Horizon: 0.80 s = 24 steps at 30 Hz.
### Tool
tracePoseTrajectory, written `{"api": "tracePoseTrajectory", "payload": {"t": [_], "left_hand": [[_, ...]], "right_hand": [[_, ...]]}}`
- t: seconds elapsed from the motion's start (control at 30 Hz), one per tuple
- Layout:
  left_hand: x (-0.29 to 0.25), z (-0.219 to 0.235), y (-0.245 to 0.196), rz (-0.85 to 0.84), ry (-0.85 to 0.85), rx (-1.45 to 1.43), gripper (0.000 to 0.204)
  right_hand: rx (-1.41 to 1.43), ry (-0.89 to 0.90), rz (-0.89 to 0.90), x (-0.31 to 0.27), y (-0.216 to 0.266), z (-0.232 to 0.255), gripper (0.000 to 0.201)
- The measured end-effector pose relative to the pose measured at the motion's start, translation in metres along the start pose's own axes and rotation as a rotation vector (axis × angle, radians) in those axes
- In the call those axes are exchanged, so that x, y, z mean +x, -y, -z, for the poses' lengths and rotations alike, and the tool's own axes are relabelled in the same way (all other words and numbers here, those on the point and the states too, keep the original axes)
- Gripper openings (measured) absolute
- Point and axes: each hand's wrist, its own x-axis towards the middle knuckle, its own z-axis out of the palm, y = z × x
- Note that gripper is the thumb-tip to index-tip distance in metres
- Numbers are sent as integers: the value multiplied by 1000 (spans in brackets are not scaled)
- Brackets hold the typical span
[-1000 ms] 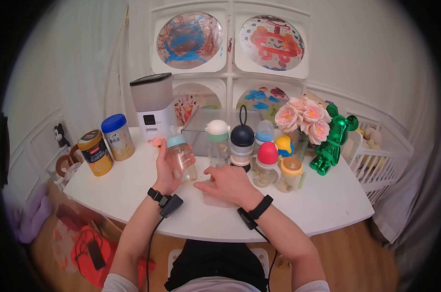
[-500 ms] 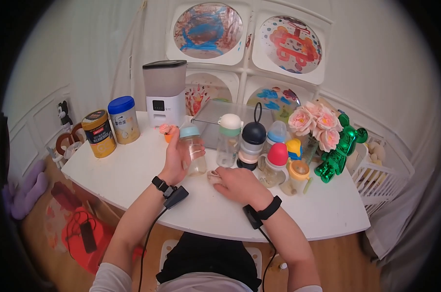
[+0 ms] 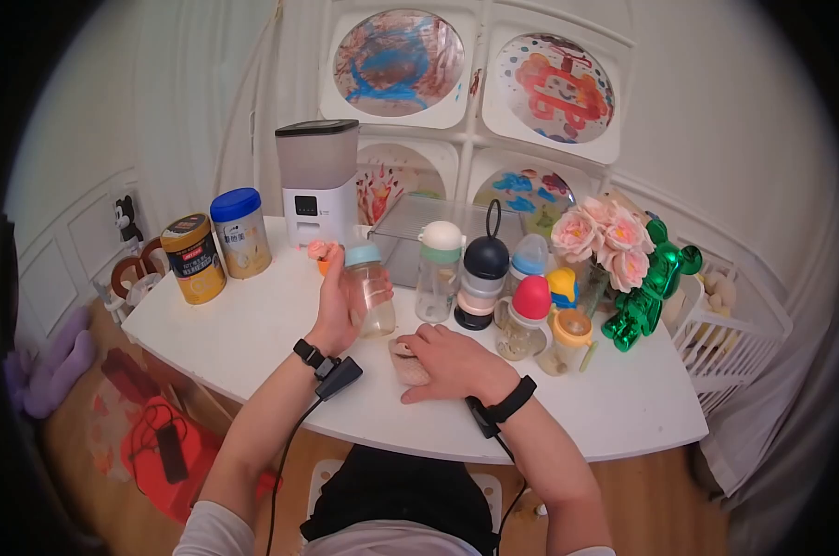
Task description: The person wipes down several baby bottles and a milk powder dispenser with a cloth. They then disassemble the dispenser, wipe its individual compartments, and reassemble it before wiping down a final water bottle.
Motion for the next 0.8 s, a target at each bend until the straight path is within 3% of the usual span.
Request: {"api": "tracePoseTrajectory", "payload": {"t": [0.23,0.33,0.43,0.47,0.53,0.57,0.63,0.7,0.77,0.8], "left_hand": [[-3,-2,-2,14,49,12,66],[-3,-3,0,20,54,42,64],[-1,1,1,32,58,63,63],[0,2,2,33,57,89,63],[0,3,5,31,44,102,62],[0,2,7,12,78,187,62],[0,1,11,3,107,258,62],[-2,-2,13,38,349,292,75],[-13,-19,16,27,332,238,76],[-16,-24,16,10,318,190,78]], "right_hand": [[94,62,-75,3,-5,12,40],[12,-35,-261,7,3,18,42],[-83,-341,-346,8,-2,19,39],[-85,-331,-348,8,2,21,39],[228,-678,-440,12,11,27,35],[227,-665,-438,17,10,26,35],[238,-1028,-88,23,5,22,52],[111,-956,-51,20,10,23,59],[-41,-761,19,19,11,20,73],[-39,-758,18,20,14,19,73]]}}
